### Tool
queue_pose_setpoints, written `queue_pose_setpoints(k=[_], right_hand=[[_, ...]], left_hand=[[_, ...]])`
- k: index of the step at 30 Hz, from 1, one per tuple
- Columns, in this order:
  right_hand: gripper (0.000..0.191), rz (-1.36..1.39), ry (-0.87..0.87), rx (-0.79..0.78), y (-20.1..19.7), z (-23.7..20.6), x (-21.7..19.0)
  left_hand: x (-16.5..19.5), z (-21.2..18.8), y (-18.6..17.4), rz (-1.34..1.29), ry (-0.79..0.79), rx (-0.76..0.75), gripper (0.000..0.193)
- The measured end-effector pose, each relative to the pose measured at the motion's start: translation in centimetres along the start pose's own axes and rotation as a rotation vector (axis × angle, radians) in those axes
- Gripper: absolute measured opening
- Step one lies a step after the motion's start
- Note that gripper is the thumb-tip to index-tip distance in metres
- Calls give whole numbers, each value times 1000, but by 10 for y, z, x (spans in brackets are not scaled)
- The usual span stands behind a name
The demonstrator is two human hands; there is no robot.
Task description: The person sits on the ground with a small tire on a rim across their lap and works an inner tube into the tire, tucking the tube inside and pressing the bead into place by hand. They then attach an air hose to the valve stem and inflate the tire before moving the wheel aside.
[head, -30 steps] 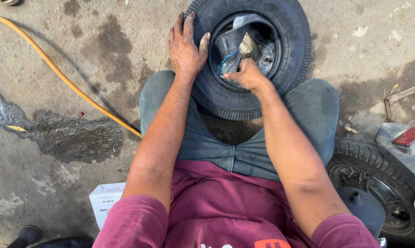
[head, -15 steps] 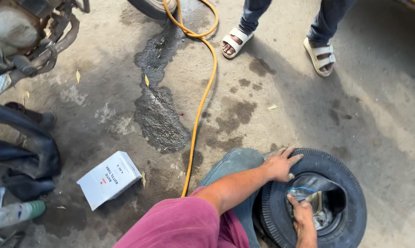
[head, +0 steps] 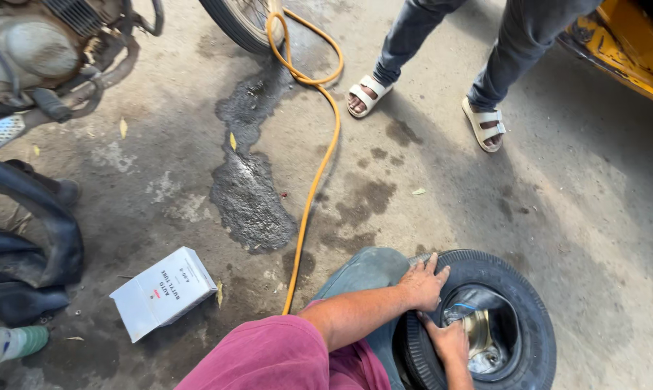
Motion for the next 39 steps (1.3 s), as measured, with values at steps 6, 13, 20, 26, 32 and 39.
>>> queue_pose_setpoints(k=[6,13,20,26,32,39], right_hand=[[89,93,-257,-188,1,14,-38],[95,255,-222,-72,12,20,-22],[110,135,-114,-46,26,49,1],[120,184,-50,-97,36,68,6],[113,148,17,-97,28,62,12],[106,98,-10,-120,-9,40,-3]], left_hand=[[12,3,-15,90,138,108,83],[37,29,0,228,287,243,65],[38,48,2,145,337,306,67],[33,68,9,173,317,241,69],[42,69,-9,190,328,227,71],[24,92,-17,91,287,237,56]])
Point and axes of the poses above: each hand's wrist, its own z-axis towards the middle knuckle, its own y-axis out of the palm, x = y × z, the point moved 10 cm from there along z, towards the middle knuckle, and after that the axes turned 3 degrees about y, right-handed, at the moved point
